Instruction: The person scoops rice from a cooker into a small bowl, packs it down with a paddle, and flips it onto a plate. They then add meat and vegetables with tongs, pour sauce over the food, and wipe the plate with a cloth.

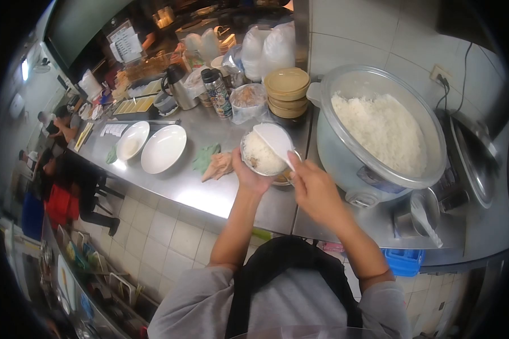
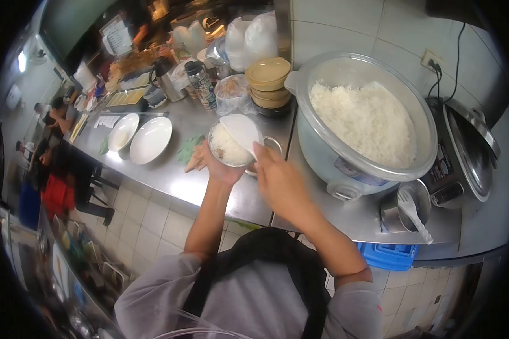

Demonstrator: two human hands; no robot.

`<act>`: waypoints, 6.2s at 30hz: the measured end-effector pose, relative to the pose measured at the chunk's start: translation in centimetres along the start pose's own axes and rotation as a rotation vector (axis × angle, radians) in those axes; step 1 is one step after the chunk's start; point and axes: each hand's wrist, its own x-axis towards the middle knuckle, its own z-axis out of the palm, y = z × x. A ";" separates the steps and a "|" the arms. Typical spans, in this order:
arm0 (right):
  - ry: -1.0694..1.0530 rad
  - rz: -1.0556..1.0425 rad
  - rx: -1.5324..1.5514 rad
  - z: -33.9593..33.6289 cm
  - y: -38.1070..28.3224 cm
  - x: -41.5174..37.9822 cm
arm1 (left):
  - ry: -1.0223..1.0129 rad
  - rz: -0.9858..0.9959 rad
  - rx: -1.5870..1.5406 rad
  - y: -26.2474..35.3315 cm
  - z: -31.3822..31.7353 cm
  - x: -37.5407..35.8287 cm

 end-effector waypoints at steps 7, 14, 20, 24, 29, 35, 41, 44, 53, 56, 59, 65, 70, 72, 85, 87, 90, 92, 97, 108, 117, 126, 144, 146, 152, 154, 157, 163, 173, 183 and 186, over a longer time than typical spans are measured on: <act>0.362 -0.005 -0.336 -11.1 2.7 3.5 | 0.013 -0.138 -0.078 0.1 -0.4 -1.0; 0.078 -0.093 -1.384 -15.7 15.1 6.5 | 0.033 -0.102 0.018 1.1 -0.5 -0.8; -0.457 0.015 -1.082 -17.1 10.0 4.1 | 0.016 -0.112 0.044 0.8 1.1 -0.1; -0.372 0.244 -0.727 -20.7 13.4 1.2 | 0.109 -0.166 0.011 -0.3 3.0 1.0; -0.475 0.725 -0.204 -24.8 15.5 0.5 | -0.027 -0.277 -0.034 -1.8 7.0 2.1; -0.225 0.213 -0.872 -21.5 18.5 -1.0 | -0.114 -0.311 -0.029 -4.1 6.8 2.6; -0.428 0.115 -0.968 -18.5 17.4 1.4 | 0.129 -0.479 -0.071 -6.4 11.5 1.9; -0.345 0.222 -1.070 -18.6 17.5 2.6 | 0.030 -0.578 0.043 -9.2 13.5 1.5; -0.040 0.188 -0.972 -19.7 11.0 -3.1 | -0.013 -0.548 0.092 -7.4 14.3 2.1; -0.056 0.259 -0.925 -18.9 14.1 -3.2 | 0.105 -0.464 -0.047 -4.2 13.3 2.3; -0.415 0.400 -0.847 -20.2 14.9 -3.3 | 0.129 -0.400 -0.101 -3.0 11.2 0.5; -0.211 0.425 -0.524 -23.5 17.1 -1.9 | -0.081 -0.382 -0.040 -1.3 8.6 0.3; -0.157 0.455 -0.453 -23.6 16.6 -1.4 | -0.149 -0.332 -0.158 1.3 7.5 0.3; -0.257 0.319 -0.456 -24.1 20.1 -2.3 | -0.095 -0.364 -0.166 1.5 7.7 0.6; 0.200 0.635 0.192 -23.4 10.3 0.3 | -0.498 -0.603 -0.300 -2.5 11.2 8.6; 0.195 0.648 0.227 -23.4 9.9 0.2 | -0.393 -0.533 -0.157 -2.8 12.3 8.7; 0.201 0.576 0.333 -23.0 10.3 0.2 | -0.387 -0.562 -0.072 -3.5 12.7 9.6; 0.215 0.549 0.345 -22.5 9.4 0.7 | -0.419 -0.603 -0.049 -4.5 12.2 10.8; 0.366 0.385 0.138 -19.8 5.1 1.5 | -0.421 -0.698 0.229 -6.4 13.6 11.8; 0.264 -0.029 -0.981 -13.9 4.2 -1.6 | -0.163 -0.733 0.359 -8.7 17.8 10.5; 0.443 -0.173 -0.697 -19.2 2.3 -0.8 | -0.300 -0.788 0.186 -8.4 16.5 10.7; 0.155 -0.305 -0.853 -18.3 -0.9 1.4 | -0.245 -0.825 -0.048 -6.2 14.8 9.3; 0.194 -0.289 -0.589 -11.8 0.8 -0.1 | -0.469 -0.605 -0.062 -2.6 7.7 5.2; 0.287 -0.260 -0.557 -11.7 1.0 -0.1 | -0.392 -0.634 -0.291 -3.4 7.1 4.9; 0.434 -0.054 -0.490 -17.0 0.9 -6.3 | -0.272 -0.862 -0.317 -4.1 6.3 2.9; 0.912 0.133 -0.234 -20.1 4.6 -12.9 | -0.395 -0.940 -0.433 -3.7 4.0 2.3; 0.722 0.635 -0.911 -22.2 8.9 -20.7 | -0.382 -0.711 -0.417 -4.3 1.1 0.4; 0.345 0.864 -0.884 -20.4 22.7 -21.8 | -0.212 -0.391 -0.422 -2.5 -5.1 -5.5; 0.542 1.058 -1.142 -17.9 21.9 -18.8 | 0.268 0.128 -0.204 4.8 -9.9 -14.9; 1.129 0.104 -0.692 -10.8 8.4 -9.5 | 0.255 0.374 -0.072 20.8 -19.2 -10.8; 0.876 0.354 -0.392 -4.6 8.1 -8.8 | 0.261 0.326 -0.077 26.5 -22.1 -8.5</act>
